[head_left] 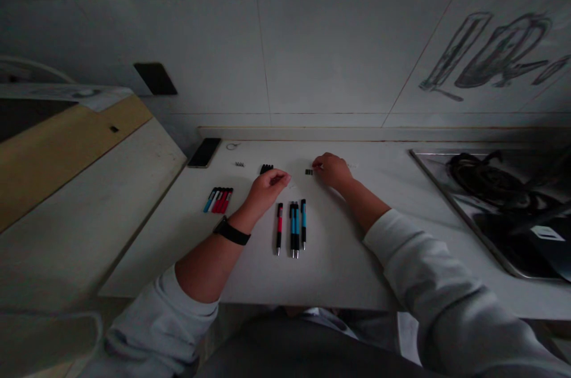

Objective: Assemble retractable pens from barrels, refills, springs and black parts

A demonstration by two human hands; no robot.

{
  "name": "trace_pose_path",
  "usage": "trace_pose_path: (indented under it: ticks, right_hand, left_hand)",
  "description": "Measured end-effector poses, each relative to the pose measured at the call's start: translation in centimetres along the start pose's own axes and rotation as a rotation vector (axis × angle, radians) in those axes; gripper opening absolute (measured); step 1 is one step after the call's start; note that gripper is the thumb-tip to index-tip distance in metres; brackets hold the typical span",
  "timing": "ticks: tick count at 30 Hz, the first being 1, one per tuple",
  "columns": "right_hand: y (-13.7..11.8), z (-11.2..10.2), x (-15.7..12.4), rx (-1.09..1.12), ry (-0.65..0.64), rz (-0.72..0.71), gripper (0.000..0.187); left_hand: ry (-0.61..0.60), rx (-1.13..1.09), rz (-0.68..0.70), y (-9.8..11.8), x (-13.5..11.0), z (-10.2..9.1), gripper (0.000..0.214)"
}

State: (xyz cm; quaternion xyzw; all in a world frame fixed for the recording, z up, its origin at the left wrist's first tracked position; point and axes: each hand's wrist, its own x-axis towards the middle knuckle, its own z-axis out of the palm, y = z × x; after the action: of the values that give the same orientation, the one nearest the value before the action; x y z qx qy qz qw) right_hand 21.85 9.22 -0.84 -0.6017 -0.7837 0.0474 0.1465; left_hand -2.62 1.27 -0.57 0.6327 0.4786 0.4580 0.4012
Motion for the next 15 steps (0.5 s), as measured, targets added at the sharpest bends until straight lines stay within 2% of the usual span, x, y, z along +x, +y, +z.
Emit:
trace_pose_path:
  ticks: [3,9,15]
  right_hand:
    - [-0.7,-0.5,-0.4,0.022,0.021,-0.066,0.021]
    - [-3.6,-0.5,-1.9,0.1,-0.1,-0.422,0.021]
    - [-5.5,0.2,-3.0,0.041,-0.134,-0.526,0.019]
  left_hand:
    - [0.013,0.0,0.015,-0.2,0.1,-0.1,0.029]
    - [0.075,-0.016,0.029,-0.5,0.2,-0.2,0.028]
    - [0.09,-0.029,0.041,-0.6,0.4,-0.2,0.03]
